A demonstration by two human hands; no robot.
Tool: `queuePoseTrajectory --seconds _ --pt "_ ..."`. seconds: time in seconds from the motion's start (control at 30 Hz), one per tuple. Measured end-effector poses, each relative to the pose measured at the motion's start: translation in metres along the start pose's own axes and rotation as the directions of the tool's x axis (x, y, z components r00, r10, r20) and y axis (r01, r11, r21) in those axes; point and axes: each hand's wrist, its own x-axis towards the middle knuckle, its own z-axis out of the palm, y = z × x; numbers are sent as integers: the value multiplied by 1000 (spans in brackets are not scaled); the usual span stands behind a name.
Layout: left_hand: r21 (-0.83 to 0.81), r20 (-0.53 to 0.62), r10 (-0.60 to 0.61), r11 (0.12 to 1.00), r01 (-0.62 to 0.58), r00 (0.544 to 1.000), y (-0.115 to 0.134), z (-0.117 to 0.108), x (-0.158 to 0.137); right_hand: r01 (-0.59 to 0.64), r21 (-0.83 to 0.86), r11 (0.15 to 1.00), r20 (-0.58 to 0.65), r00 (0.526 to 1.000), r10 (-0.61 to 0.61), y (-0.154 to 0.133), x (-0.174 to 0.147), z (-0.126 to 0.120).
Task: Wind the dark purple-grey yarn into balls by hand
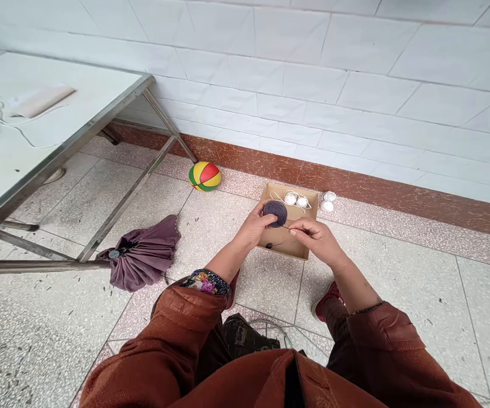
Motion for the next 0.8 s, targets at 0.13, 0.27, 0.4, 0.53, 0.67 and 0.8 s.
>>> queuePoseTrajectory --seconds 0.13,0.27,0.4,0.53,0.67,0.8 --pt "207 166 -42 978 7 985 -7 6 -3 14 11 1000 -106 994 -12 -1 0 -9" --pt "176 470 -93 984 10 878 -11 11 -8 -84 -22 996 -249 966 76 8 1 -15" --pt "-31 576 -48 996 81 816 -5 14 -15 -180 -30 983 -257 952 167 21 1 -17" --pt "-222 468 -15 966 134 884 2 15 -15 -178 -108 978 -207 966 153 27 1 -12" --pt "-235 214 37 972 15 976 1 11 -5 -39 -166 985 -89 996 24 19 -1 -4" --pt "-19 32 64 998 -64 997 -2 8 1 41 -104 994 53 998 -35 6 -4 -1"
